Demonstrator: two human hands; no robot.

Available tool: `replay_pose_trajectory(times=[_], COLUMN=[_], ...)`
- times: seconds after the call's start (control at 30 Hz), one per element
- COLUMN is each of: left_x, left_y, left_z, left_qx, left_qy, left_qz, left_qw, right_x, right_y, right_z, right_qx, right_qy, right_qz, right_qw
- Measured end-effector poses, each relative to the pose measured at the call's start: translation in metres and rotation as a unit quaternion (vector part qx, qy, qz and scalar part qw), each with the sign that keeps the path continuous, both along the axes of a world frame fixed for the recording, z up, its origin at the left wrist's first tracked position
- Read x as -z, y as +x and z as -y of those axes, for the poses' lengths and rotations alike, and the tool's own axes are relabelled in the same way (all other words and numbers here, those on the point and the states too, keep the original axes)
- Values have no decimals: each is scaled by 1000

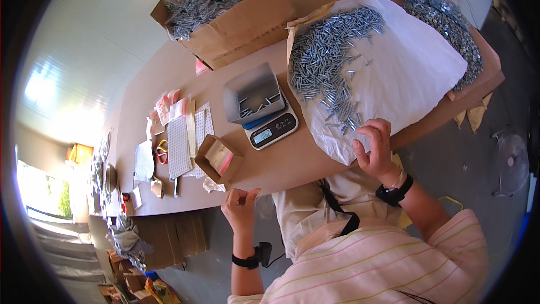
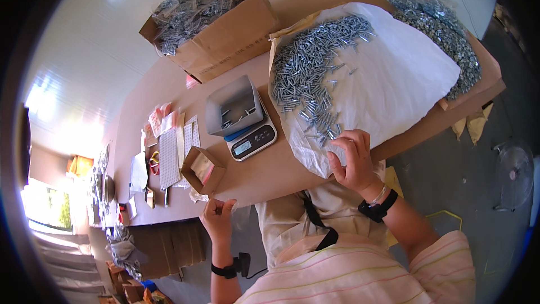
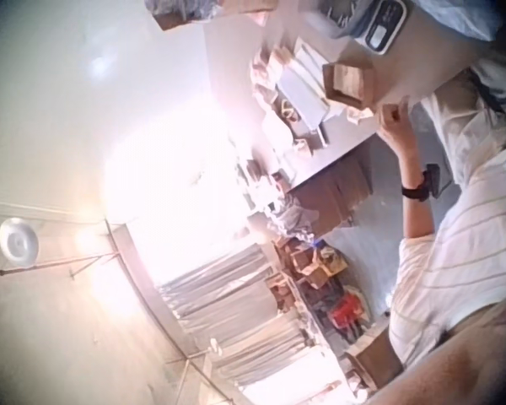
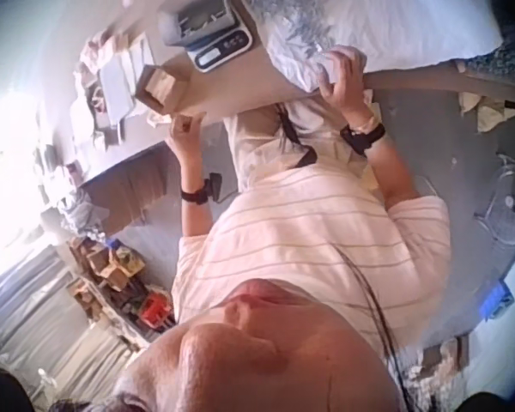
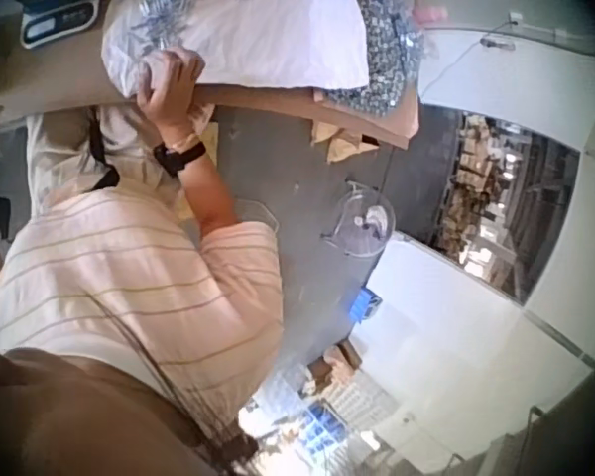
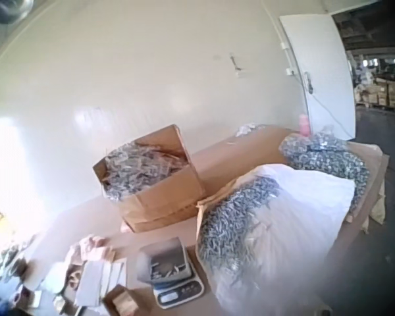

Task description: Weighing and bagging metal screws or fasteners in a warehouse setting.

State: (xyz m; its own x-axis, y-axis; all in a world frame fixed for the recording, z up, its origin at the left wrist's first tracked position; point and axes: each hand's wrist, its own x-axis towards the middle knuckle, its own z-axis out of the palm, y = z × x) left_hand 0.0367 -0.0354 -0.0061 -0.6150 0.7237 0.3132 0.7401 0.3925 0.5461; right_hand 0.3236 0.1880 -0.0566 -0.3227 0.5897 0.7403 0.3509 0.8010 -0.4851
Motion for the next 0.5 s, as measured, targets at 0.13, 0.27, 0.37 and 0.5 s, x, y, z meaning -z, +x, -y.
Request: replay_pose_trajectory(times=[0.13, 0.27, 0.37, 0.5], left_x=[22, 40, 47, 58], left_y=[-15, -33, -47, -60], left_z=[-12, -19, -29, -23], left_qx=[8, 76, 99, 106], left_qy=[101, 142, 165, 156], left_qz=[36, -54, -81, -80], left_qw=[994, 986, 978, 979], right_x=[-1, -1, -1, -6], right_y=[-5, -8, -11, -17], right_z=[2, 3, 1, 3], right_qx=[28, 40, 43, 48], right_qy=[11, -5, -7, -21], right_qz=[68, 101, 114, 126], right_qw=[997, 994, 993, 991])
